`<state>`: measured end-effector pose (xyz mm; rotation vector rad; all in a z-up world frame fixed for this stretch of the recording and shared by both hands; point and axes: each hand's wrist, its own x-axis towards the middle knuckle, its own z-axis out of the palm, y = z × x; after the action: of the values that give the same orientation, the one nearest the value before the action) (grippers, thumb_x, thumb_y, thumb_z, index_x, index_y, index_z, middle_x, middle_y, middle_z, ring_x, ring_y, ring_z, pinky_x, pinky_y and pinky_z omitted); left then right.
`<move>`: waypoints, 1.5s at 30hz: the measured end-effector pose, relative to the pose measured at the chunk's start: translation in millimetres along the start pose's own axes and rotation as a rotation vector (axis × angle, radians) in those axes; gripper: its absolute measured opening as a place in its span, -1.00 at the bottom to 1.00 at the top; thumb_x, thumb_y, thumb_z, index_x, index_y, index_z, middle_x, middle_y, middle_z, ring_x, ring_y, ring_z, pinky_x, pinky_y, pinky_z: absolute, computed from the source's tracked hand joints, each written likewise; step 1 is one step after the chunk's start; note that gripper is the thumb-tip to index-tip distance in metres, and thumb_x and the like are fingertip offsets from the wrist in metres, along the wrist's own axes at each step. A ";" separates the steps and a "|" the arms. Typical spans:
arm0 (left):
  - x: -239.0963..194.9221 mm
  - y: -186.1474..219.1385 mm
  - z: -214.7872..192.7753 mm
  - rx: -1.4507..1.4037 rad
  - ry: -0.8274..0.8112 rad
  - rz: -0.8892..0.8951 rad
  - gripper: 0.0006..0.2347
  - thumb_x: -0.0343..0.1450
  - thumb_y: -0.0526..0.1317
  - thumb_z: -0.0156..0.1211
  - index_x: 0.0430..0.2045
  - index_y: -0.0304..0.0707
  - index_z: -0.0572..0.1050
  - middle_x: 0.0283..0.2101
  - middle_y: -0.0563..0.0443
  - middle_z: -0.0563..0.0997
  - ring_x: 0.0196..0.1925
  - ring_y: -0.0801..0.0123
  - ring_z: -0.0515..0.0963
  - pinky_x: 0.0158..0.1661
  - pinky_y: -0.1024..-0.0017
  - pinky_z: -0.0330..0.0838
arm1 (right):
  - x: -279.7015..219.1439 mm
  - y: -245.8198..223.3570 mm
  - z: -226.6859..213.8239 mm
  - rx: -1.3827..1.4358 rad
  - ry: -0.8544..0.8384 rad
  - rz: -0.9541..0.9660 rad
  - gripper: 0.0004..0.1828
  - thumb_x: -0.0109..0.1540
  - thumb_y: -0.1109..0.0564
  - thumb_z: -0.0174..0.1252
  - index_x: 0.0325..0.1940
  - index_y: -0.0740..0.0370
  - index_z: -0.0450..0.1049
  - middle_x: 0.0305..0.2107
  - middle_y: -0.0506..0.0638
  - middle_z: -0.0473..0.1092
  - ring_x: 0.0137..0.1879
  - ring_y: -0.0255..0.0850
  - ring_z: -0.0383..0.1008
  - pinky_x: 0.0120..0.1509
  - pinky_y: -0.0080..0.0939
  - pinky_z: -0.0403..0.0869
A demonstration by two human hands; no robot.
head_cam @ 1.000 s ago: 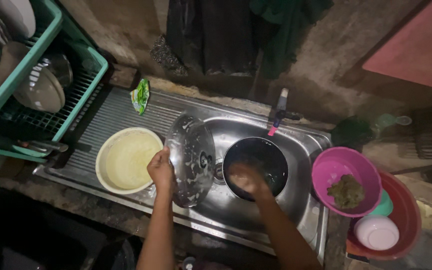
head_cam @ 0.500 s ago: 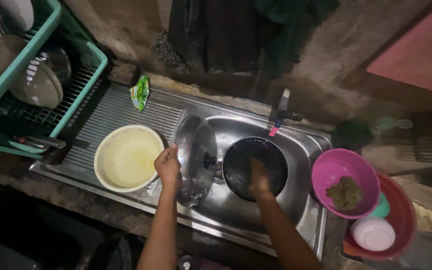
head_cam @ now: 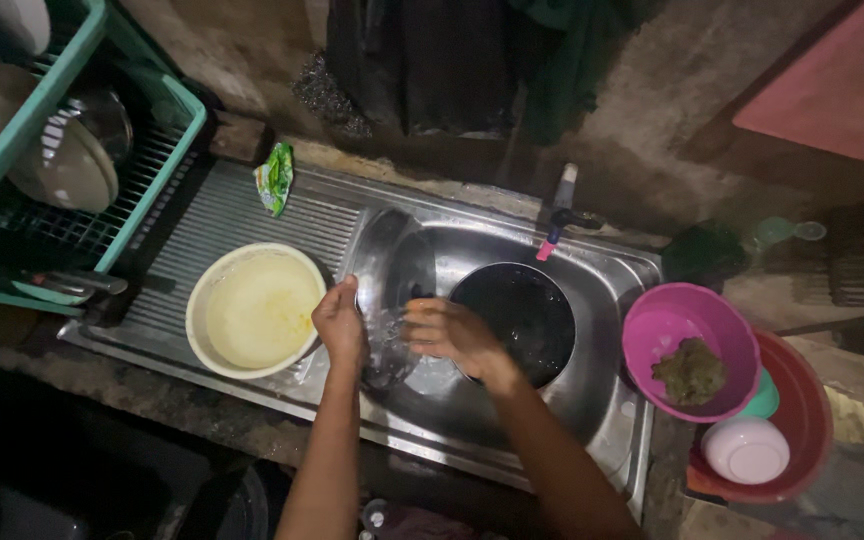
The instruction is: The person pours liquid from a large pot into a smaller pot on the stove. Then, they wash a metal pot lid with a sponge and soap at the sink, rinse it under running water, and place it into a red basin.
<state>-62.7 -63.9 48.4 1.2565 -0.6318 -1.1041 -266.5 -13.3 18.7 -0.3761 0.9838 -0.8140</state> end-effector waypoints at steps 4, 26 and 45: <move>5.7 1.9 -4.9 0.018 -0.008 0.052 -0.81 0.49 -0.24 0.27 -0.49 -0.37 0.59 -0.58 0.30 0.37 -0.53 0.68 0.22 -0.49 0.58 0.08 | -2.2 36.6 -71.1 -0.050 0.222 -0.316 -0.60 0.37 0.03 0.01 0.29 0.10 0.38 0.11 -0.02 0.43 0.21 -0.21 0.45 0.32 0.02 0.37; -9.2 29.9 -12.8 0.300 -0.033 0.216 -0.84 0.56 -0.28 0.22 -0.30 -0.47 0.62 -0.42 0.18 0.50 -0.36 0.55 0.37 -0.31 0.54 0.27 | -31.3 49.4 -100.9 0.180 0.311 -0.413 -0.56 0.39 -0.06 0.02 0.26 0.24 0.41 0.06 0.18 0.46 0.10 0.01 0.49 0.14 -0.03 0.49; -52.6 119.6 1.5 -0.247 0.058 -0.047 -0.82 0.61 -0.25 0.12 -0.19 -0.48 0.54 -0.14 -0.14 0.63 -0.14 0.26 0.65 -0.02 0.30 0.61 | -127.8 29.3 -264.0 0.987 0.731 -0.413 -0.61 0.35 0.04 -0.24 -0.02 0.32 0.42 -0.28 0.12 0.53 -0.26 0.03 0.54 -0.23 -0.05 0.50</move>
<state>-48.2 -24.6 172.2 1.0904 -0.4102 -1.1424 -516.2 120.7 -62.5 0.6424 1.0363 -1.7604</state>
